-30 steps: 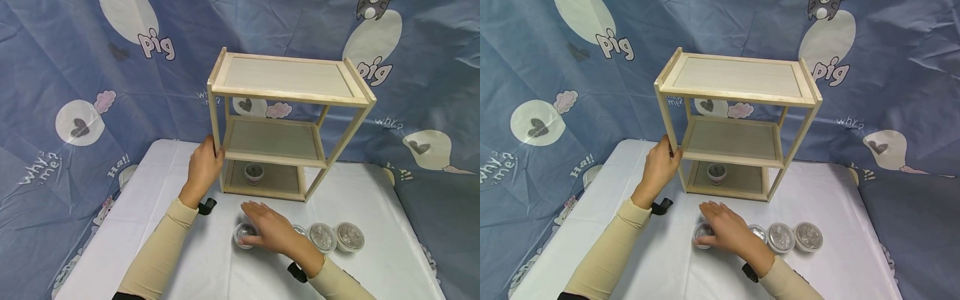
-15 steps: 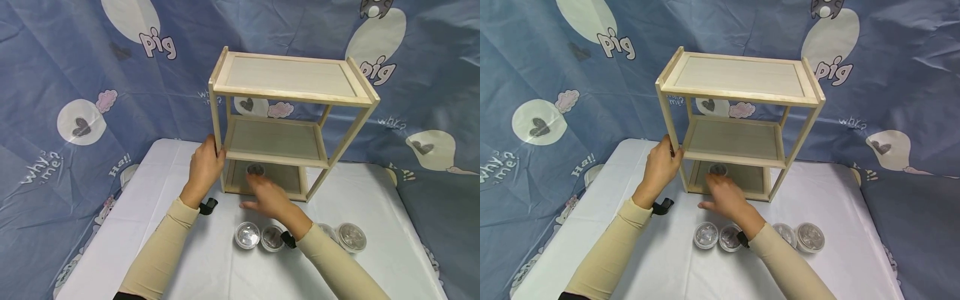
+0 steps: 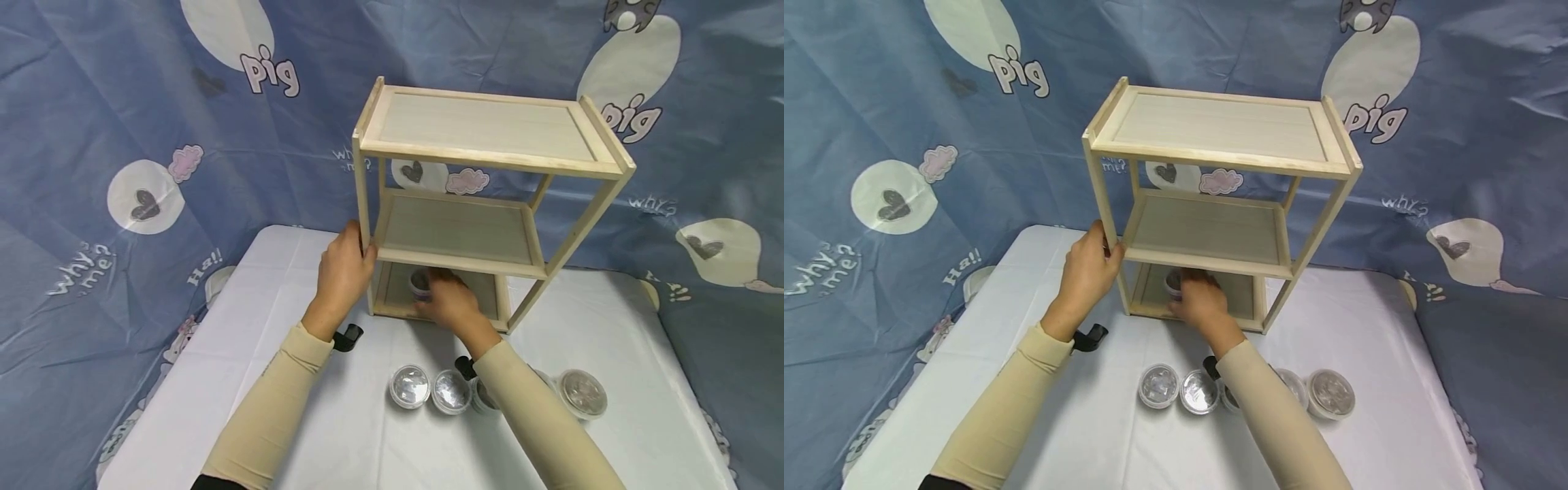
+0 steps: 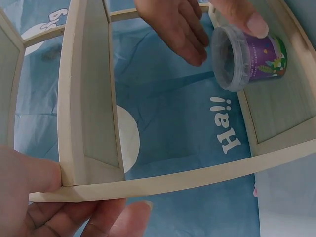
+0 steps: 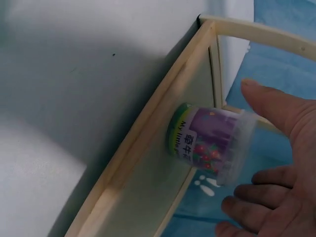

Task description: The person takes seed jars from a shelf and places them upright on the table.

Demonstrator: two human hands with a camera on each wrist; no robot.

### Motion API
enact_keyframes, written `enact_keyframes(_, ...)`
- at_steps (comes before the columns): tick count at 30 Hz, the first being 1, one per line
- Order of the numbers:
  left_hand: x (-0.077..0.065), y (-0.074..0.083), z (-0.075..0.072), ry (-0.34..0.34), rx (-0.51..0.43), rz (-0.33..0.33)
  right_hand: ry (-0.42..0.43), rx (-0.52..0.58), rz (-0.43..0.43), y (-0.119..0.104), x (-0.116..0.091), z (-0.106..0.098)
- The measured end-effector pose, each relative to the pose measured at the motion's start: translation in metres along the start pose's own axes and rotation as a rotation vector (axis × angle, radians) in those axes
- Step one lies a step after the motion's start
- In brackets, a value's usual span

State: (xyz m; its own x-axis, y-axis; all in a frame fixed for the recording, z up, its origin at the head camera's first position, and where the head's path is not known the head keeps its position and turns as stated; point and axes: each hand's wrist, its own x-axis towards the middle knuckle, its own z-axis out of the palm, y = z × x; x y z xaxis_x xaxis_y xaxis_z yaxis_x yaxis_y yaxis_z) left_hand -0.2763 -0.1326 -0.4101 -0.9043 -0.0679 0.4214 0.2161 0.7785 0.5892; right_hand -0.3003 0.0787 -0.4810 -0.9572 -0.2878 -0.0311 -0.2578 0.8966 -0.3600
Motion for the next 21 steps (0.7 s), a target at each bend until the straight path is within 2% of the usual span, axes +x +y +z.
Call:
enact_keyframes(6,-0.001,0.001,0.001,0.004,-0.010,0.000,0.001,0.030,0.031,0.001,0.008,0.004)
enact_keyframes(21,0.000,0.000,-0.002,0.001,-0.001,0.007,0.034,0.024,0.049,0.000,0.015,0.011)
